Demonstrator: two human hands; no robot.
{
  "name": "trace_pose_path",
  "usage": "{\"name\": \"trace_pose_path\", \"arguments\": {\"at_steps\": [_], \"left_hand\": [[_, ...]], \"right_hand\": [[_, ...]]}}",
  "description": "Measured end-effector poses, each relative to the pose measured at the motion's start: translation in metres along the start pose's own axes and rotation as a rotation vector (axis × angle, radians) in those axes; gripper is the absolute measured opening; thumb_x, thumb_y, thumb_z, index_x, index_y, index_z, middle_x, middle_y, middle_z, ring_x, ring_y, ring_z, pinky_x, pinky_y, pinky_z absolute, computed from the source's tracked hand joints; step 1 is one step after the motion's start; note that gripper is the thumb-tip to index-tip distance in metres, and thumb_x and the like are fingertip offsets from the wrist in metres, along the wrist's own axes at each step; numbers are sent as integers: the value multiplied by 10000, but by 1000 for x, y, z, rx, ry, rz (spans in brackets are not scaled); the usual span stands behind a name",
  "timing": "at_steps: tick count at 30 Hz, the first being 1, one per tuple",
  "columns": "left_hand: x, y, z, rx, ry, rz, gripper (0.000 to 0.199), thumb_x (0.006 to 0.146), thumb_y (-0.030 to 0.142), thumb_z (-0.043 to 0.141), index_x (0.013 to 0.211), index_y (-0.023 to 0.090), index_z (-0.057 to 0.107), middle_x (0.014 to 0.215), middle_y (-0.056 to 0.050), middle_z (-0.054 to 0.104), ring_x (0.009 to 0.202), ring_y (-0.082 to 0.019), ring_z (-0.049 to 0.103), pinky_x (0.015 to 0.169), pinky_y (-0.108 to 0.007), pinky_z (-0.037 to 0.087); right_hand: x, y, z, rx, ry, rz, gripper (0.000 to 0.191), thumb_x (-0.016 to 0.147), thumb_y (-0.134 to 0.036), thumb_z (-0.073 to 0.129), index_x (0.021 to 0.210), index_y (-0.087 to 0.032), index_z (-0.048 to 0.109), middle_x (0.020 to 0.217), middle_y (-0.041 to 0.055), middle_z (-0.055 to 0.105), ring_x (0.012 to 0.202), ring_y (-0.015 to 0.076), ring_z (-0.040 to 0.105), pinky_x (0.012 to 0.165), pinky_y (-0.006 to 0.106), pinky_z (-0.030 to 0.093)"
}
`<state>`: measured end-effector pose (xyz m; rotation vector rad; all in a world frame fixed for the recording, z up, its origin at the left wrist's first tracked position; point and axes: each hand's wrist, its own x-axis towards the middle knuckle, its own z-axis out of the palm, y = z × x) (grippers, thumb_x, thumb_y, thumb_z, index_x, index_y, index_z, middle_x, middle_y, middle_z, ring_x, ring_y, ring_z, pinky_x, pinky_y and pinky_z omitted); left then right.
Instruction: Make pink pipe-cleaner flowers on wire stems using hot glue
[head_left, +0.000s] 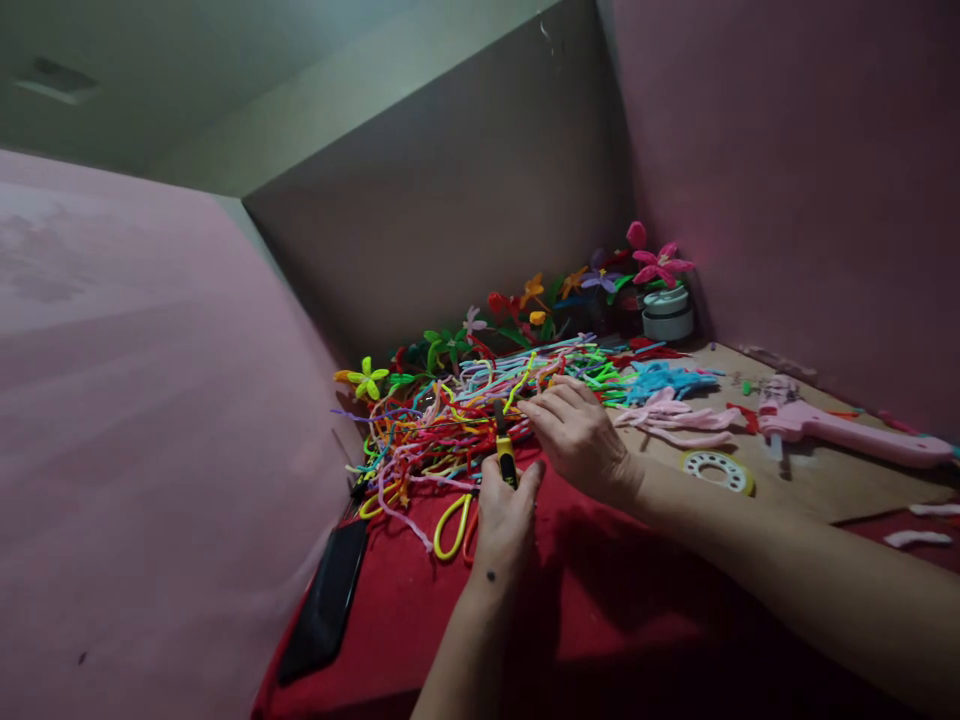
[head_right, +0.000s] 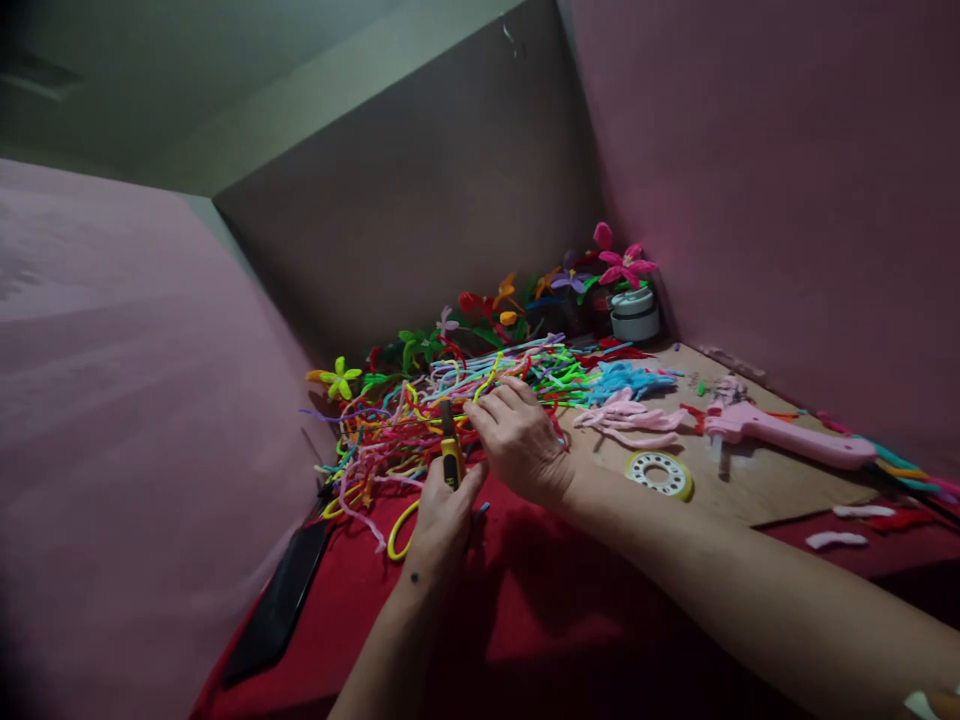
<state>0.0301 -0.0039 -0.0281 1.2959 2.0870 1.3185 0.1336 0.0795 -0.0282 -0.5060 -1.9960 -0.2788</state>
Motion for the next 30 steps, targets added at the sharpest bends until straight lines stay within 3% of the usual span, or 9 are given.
{"name": "trace_pose_path", "arguments": {"at_steps": [8,30], "left_hand": [[-2,-13,9,37,-35,-8,257,718,403,545,810,192,431,653,26,481,611,-147,484,582,-267,354],[3,-15,0,155,-109,66,152,728,336,498,697,192,464,595,32,449,572,-134,426,557,-248,320]], "right_hand": [[-4,12,9,17,-36,77,207,867,-197,449,835,-155,649,725,58,598,710,167,483,667,271,350],[5,13,-2,64,-374,82,259,797,-116,439,969,-174,624,896,67,661,829,173,602,663,252,377]]}}
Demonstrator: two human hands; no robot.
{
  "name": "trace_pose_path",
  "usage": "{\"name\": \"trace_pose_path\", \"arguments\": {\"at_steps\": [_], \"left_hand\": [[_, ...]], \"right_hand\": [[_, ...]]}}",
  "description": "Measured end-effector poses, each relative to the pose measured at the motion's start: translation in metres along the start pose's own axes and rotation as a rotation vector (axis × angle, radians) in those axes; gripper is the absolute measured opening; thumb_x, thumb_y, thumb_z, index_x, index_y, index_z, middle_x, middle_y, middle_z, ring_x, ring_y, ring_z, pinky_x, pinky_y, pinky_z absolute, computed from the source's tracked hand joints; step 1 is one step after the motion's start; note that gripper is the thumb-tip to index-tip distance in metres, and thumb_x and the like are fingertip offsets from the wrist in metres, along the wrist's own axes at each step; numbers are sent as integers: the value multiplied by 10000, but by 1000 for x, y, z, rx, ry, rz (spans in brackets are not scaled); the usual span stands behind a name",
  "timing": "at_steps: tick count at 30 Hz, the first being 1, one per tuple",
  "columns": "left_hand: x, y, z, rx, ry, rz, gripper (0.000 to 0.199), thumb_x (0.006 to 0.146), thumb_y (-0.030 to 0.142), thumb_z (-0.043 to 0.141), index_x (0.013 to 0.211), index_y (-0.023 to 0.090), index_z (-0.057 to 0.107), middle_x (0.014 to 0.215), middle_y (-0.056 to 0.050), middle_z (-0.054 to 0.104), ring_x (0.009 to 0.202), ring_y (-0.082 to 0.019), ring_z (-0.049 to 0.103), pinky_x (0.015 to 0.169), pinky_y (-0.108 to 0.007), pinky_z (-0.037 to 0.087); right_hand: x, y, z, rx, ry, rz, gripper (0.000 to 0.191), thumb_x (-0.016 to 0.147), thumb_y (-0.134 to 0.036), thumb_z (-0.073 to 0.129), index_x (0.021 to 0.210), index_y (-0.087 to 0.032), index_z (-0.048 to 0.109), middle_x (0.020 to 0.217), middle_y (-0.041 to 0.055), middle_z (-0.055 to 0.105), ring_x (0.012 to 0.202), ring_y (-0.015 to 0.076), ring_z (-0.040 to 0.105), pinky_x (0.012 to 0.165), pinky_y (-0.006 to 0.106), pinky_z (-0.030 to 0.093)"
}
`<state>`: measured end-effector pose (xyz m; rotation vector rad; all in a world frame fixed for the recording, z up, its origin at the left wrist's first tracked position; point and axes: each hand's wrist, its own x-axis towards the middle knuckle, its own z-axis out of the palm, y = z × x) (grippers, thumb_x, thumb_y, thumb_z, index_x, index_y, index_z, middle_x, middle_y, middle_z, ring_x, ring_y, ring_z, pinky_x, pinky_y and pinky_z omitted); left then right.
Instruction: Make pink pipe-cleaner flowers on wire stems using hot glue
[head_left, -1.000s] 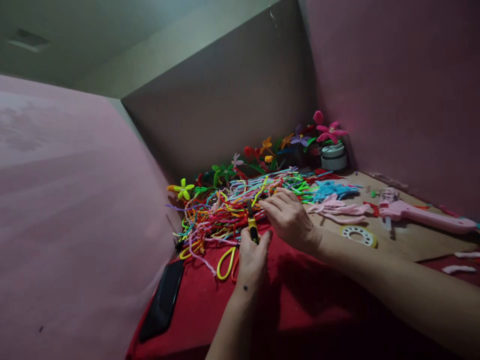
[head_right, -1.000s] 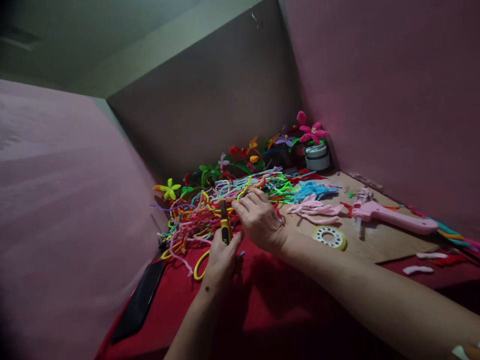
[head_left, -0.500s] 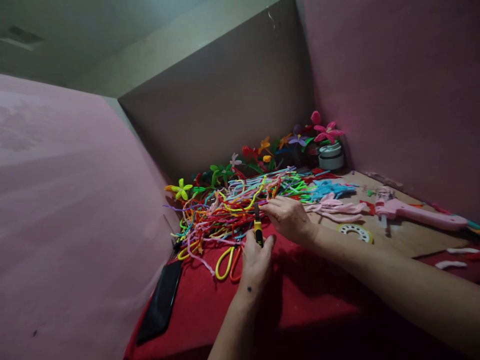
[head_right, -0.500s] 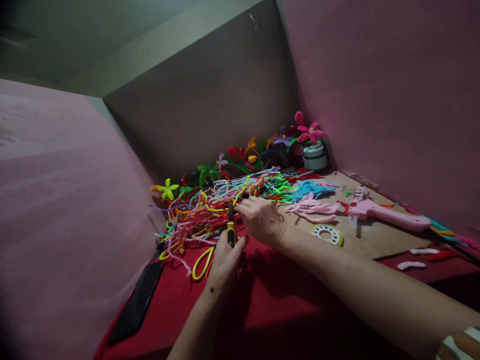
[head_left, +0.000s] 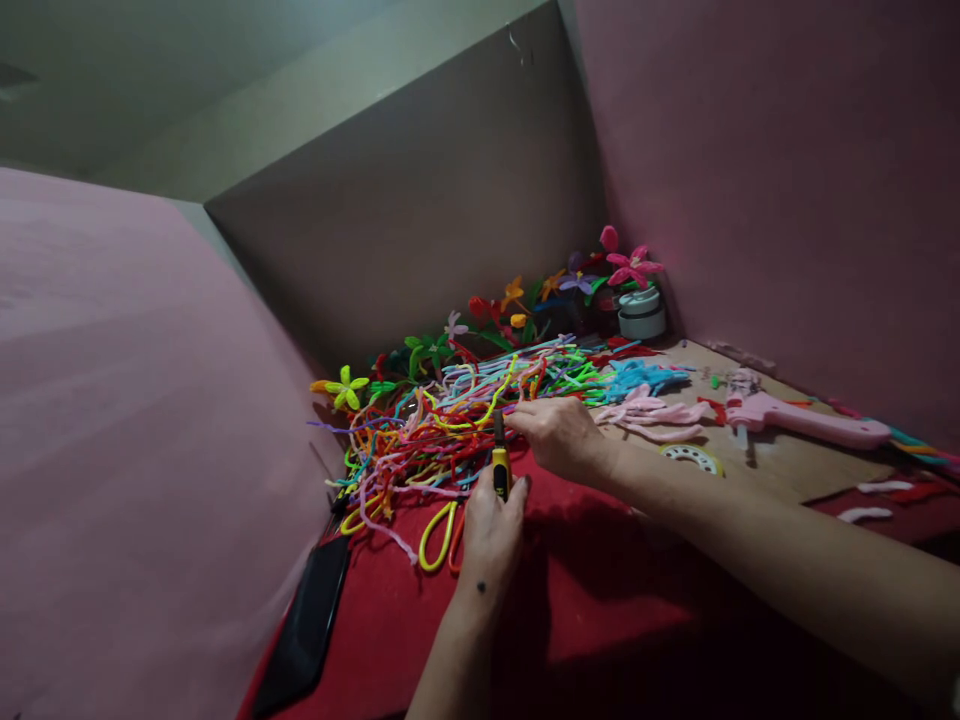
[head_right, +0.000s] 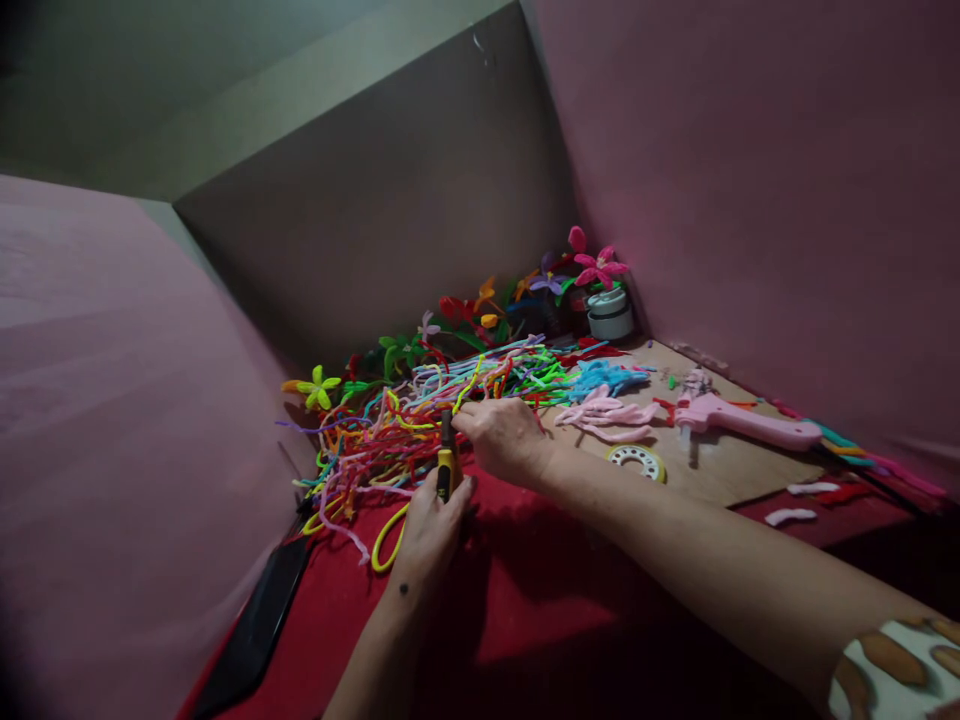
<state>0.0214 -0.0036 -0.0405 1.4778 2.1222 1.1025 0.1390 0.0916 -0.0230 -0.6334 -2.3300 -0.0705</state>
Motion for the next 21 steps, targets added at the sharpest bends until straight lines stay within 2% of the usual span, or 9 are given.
{"name": "trace_pose_path", "arguments": {"at_steps": [11,21], "left_hand": [[-1,5,-1,-33,-13,-15,190,708,367,505,683,181,476,578,31,462,545,-125,414,531,-240,332],[3,1,-2,-8,-34,-48,211,715,390,509,727,181,481,520,58,420,466,-116,401,487,-243,326]], "right_hand": [[3,-9,-15,2,-119,97,241,782,-123,436,937,-171,614,918,64,675,823,205,635,588,258,381],[8,-10,-20,-16,-167,74,223,791,-151,428,939,-157,594,935,88,678,797,230,646,573,273,410]]}}
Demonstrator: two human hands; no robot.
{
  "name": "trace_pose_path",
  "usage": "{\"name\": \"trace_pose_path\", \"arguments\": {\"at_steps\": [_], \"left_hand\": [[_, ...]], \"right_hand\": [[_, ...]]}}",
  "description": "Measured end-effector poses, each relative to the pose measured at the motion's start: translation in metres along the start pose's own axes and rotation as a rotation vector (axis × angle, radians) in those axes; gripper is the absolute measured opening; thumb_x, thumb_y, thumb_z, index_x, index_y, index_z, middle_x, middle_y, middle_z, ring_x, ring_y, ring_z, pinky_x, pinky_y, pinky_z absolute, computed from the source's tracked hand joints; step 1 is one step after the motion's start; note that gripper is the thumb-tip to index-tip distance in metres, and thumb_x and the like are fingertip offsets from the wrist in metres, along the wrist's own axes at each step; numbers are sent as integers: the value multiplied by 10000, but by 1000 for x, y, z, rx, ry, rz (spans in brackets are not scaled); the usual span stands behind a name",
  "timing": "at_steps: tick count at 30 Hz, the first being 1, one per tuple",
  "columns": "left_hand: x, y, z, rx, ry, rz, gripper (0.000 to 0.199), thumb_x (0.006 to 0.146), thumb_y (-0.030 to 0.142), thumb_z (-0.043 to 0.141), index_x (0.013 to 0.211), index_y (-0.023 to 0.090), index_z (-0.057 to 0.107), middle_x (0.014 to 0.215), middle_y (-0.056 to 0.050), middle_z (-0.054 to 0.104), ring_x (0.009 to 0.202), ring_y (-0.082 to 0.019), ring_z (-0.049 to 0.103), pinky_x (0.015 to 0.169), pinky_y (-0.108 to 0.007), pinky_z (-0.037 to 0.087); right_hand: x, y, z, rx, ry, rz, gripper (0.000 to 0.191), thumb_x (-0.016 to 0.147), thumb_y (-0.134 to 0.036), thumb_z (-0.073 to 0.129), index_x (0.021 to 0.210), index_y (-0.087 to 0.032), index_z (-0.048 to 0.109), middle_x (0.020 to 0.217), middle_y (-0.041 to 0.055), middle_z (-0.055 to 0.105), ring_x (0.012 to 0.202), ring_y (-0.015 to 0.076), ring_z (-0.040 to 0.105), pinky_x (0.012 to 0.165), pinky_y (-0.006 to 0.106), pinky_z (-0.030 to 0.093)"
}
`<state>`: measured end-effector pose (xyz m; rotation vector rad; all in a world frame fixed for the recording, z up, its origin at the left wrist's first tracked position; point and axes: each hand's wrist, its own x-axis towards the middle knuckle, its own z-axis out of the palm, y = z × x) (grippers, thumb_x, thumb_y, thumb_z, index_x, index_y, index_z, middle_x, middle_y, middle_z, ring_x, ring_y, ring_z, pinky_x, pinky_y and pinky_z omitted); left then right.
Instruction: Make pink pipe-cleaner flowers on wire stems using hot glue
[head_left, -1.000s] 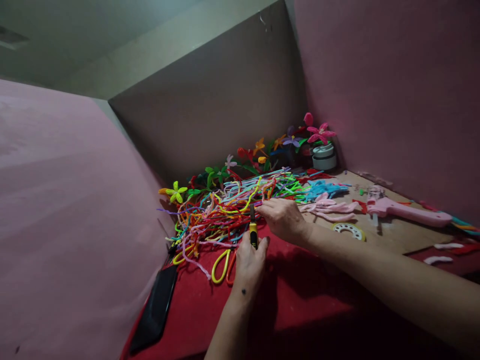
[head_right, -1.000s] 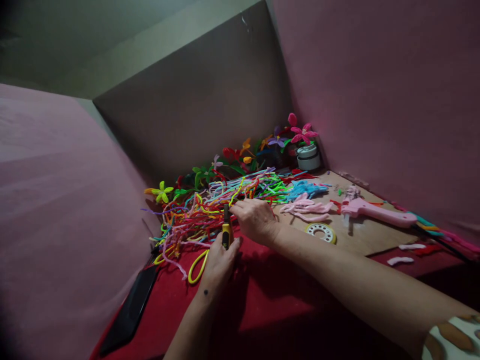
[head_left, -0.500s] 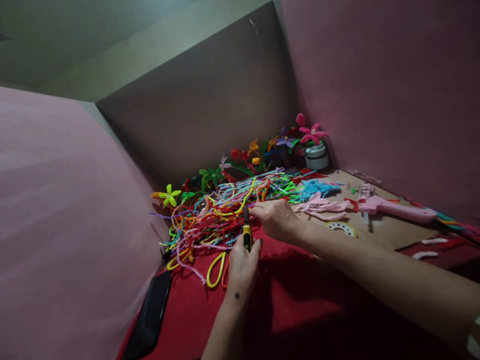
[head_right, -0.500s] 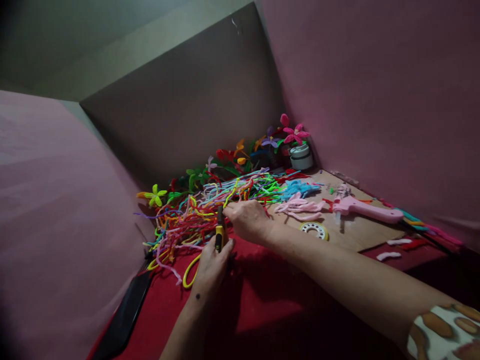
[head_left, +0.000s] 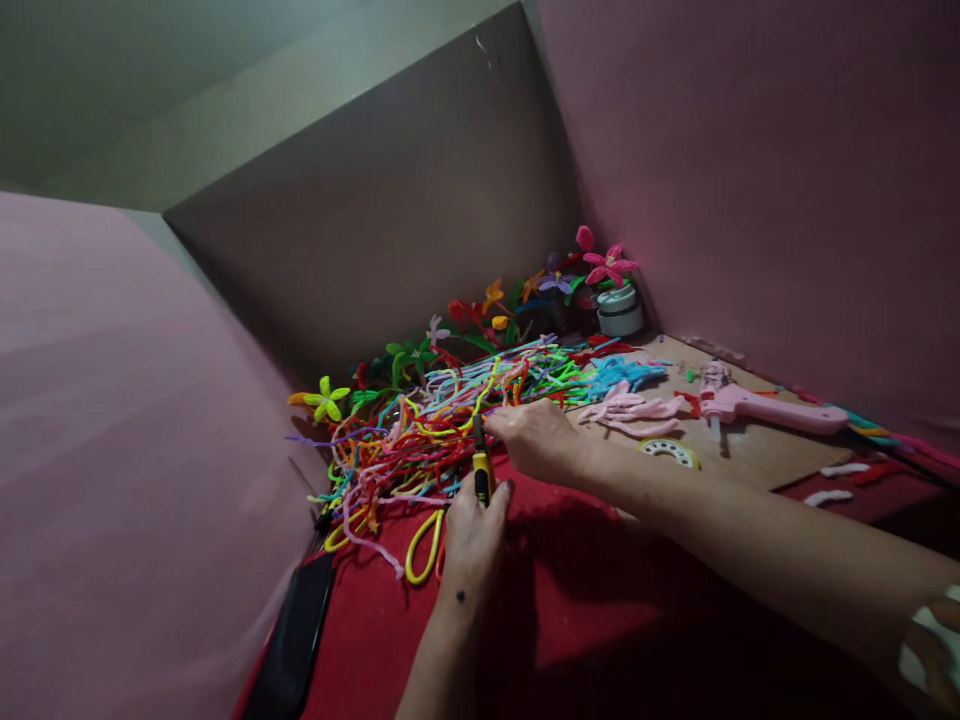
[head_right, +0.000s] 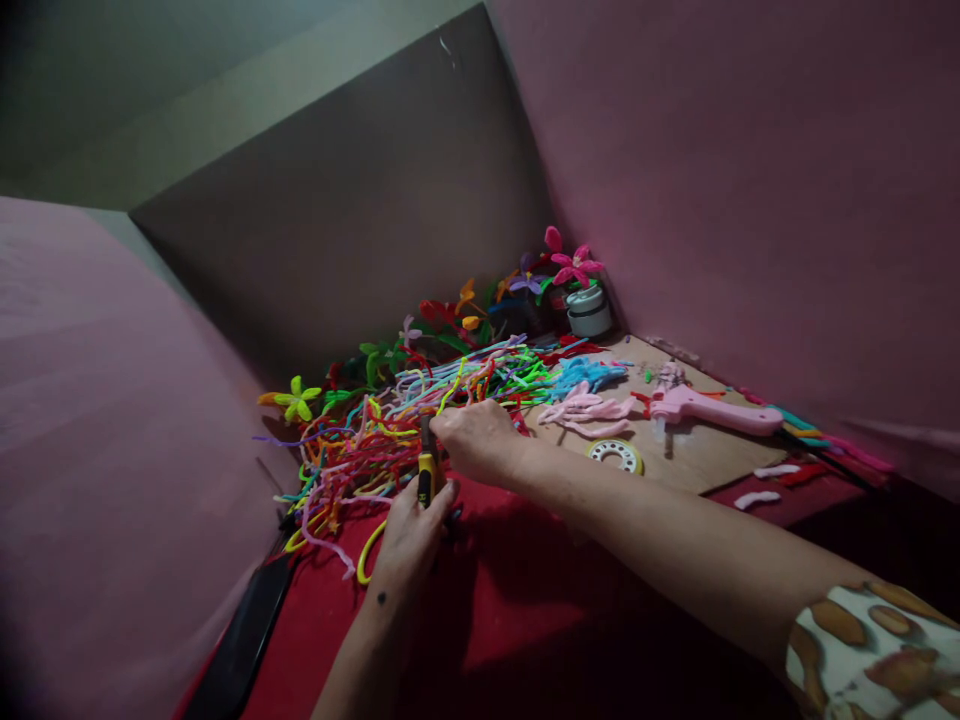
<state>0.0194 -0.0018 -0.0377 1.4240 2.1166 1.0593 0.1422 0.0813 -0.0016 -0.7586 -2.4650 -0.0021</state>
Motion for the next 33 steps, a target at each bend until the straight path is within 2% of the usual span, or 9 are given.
{"name": "trace_pose_path", "arguments": {"at_steps": [10,20,22,25,27,28,29,32,33], "left_hand": [[2,0,0,25,-24,28,181,713,362,508,730,182,491,538,48,436,480,-119,410,493,-240,329],[3,0,4,45,62,29,198,698,376,528,671,185,485,557,30,460,542,-139,425,550,-261,338],[4,1,4,37,74,40,201,704,378,526,684,181,494,589,17,488,568,-147,439,569,-268,353],[6,1,2,9,84,63,235,715,398,517,745,165,528,681,-16,552,625,-160,477,600,-274,385],[7,-1,1,-13,94,71,254,711,400,523,780,156,541,724,-29,577,654,-168,504,606,-272,401],[8,-3,1,-21,102,69,256,711,398,522,784,154,542,727,-31,581,657,-170,514,602,-271,406],[9,-4,2,-26,113,63,256,716,399,514,781,153,541,718,-31,579,650,-171,519,593,-270,407],[9,-8,3,-24,159,34,268,738,410,488,790,151,531,681,-27,557,613,-167,516,570,-275,406],[9,-8,4,-19,174,27,274,742,413,487,805,150,531,677,-26,552,608,-168,516,567,-279,405]], "right_hand": [[5,1,-3,2,-50,-8,202,787,-157,439,920,-151,591,906,105,690,790,247,656,577,285,423],[3,3,-1,16,-37,10,208,797,-149,450,938,-171,601,914,74,685,761,215,636,555,278,380],[3,1,2,-18,32,-17,186,812,-141,441,904,-138,603,886,100,672,759,215,612,594,298,385],[-3,-6,8,-29,266,-171,194,838,-142,415,857,-112,605,875,124,640,839,223,553,718,342,375],[-10,-12,14,81,362,-270,185,828,-159,431,808,-123,611,832,113,630,829,217,528,741,353,359],[-13,-15,18,196,363,-262,169,807,-165,452,763,-132,611,785,100,627,791,206,524,727,347,357],[-15,-17,22,368,340,-182,144,775,-161,480,711,-139,607,739,85,621,750,191,522,711,336,357],[-15,-19,33,1034,209,298,111,699,-158,537,597,-150,577,604,31,585,611,139,509,617,281,368],[-13,-17,37,1169,171,408,124,707,-184,537,592,-152,570,563,12,564,552,121,494,566,262,364]]}}
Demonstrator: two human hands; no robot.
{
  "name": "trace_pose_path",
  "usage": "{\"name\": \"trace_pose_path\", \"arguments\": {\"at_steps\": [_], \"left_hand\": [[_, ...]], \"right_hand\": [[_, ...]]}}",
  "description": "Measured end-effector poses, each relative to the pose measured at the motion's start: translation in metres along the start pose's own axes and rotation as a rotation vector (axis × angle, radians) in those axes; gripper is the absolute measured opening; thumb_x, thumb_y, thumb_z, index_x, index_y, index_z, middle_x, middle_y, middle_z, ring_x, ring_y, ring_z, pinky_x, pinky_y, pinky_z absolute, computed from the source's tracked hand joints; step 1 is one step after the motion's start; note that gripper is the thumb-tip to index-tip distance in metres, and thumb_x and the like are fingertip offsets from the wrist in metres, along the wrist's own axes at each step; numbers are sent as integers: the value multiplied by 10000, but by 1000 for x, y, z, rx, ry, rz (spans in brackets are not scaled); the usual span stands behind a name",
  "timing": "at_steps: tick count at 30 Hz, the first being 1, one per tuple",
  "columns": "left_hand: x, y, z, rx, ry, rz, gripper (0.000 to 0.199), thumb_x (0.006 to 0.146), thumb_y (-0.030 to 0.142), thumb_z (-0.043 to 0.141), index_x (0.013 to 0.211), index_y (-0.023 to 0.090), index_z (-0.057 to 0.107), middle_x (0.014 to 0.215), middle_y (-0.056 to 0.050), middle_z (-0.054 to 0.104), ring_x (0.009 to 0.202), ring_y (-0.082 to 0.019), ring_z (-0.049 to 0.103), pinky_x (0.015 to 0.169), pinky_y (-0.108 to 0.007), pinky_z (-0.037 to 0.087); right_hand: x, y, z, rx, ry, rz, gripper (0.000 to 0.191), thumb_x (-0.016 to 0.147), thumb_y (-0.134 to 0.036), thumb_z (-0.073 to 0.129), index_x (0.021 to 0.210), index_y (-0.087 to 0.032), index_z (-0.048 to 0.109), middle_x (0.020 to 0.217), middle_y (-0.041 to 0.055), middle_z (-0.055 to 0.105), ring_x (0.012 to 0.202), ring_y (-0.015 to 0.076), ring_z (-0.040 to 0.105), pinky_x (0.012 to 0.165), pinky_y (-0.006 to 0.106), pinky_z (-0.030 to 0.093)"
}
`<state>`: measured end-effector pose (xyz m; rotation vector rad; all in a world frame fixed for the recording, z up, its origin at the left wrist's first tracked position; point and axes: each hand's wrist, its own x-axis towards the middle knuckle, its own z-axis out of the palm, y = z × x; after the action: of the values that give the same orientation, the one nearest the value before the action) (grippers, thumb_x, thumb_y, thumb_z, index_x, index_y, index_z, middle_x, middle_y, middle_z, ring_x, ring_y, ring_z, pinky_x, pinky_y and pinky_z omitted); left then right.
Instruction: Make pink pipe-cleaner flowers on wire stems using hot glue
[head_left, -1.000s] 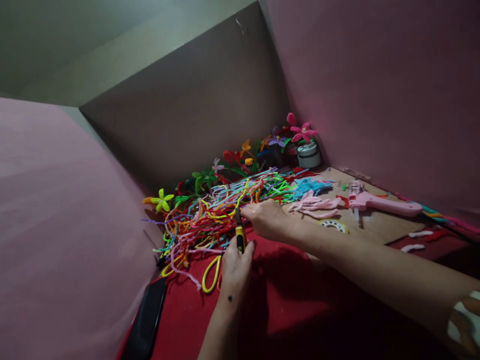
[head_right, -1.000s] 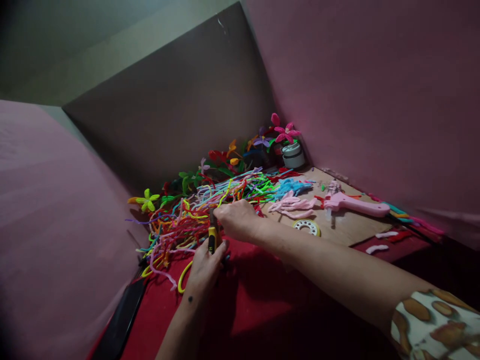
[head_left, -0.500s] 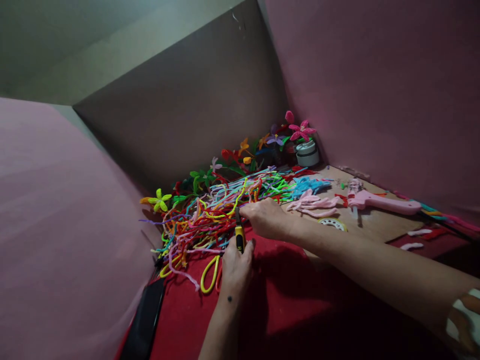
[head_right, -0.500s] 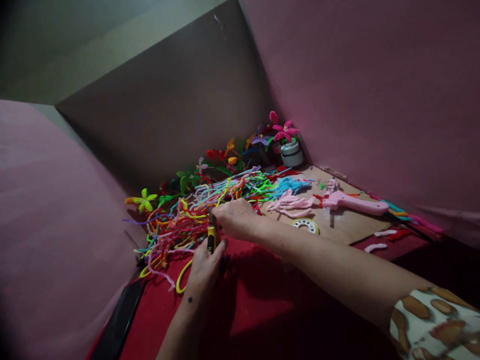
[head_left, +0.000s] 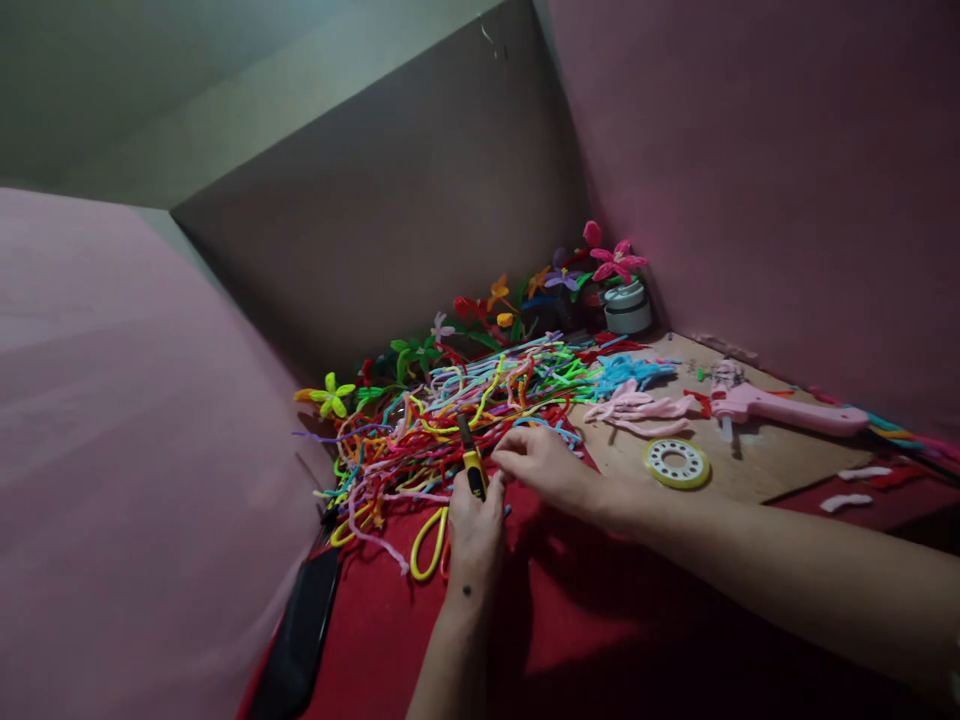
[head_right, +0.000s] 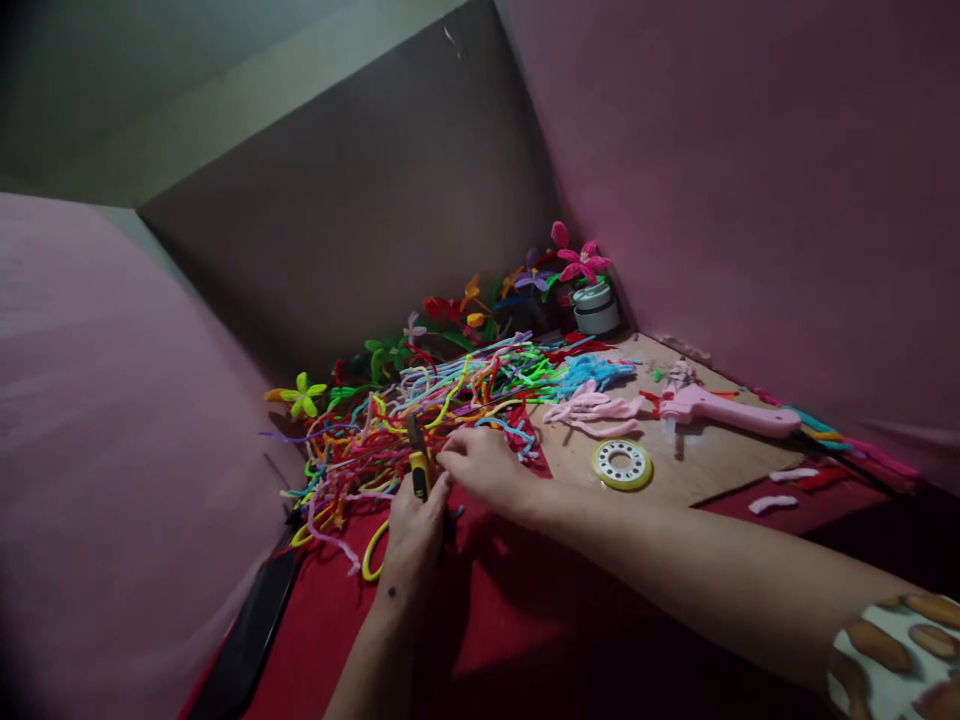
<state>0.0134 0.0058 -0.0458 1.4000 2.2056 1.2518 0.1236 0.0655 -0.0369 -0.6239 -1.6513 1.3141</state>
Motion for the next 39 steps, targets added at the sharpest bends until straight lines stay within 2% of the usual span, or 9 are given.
{"name": "trace_pose_path", "arguments": {"at_steps": [1,3,6,12,16,26,33,39], "left_hand": [[-1,0,1,7,11,-4,278,742,414,491,820,149,532,675,-27,551,606,-170,517,567,-282,406],[-3,2,3,20,18,-1,273,746,402,500,850,152,537,686,-32,562,619,-177,532,577,-287,411],[-7,5,7,43,15,19,249,755,359,508,906,163,538,765,-55,598,700,-196,567,633,-301,423],[-14,5,13,117,30,55,266,752,300,513,975,156,520,911,-116,608,880,-250,568,742,-352,414],[-16,6,12,137,34,70,287,756,293,509,1004,149,514,946,-132,606,925,-263,562,764,-364,412],[-14,4,13,109,29,89,314,754,276,512,1032,131,529,980,-136,606,933,-253,560,818,-365,397],[-14,5,11,22,0,80,248,747,270,507,957,152,565,920,-102,616,904,-235,561,765,-332,414],[-13,7,8,-23,-17,73,260,736,259,516,958,138,571,893,-92,615,865,-221,565,739,-316,414]], "right_hand": [[3,3,1,115,8,89,133,715,-215,543,602,-150,571,531,-4,544,497,104,470,514,245,350],[9,7,2,316,27,169,135,701,-262,585,649,-137,591,522,-21,538,434,77,431,449,220,317],[15,10,5,627,88,261,163,593,-234,691,694,-120,632,585,-9,598,460,68,473,455,205,336],[15,7,11,816,155,273,132,555,-217,715,623,-141,630,596,-8,631,544,103,557,564,240,435],[14,6,10,885,161,304,135,535,-157,721,634,-146,630,646,8,654,589,129,586,615,280,464],[17,10,13,945,165,335,83,573,-145,694,609,-165,621,624,-1,643,596,124,572,648,281,463],[14,3,15,931,176,355,74,578,-156,693,630,-157,641,652,16,663,601,131,575,639,282,463],[16,8,15,949,156,359,94,574,-172,702,626,-138,631,622,14,654,578,125,579,629,279,465]]}}
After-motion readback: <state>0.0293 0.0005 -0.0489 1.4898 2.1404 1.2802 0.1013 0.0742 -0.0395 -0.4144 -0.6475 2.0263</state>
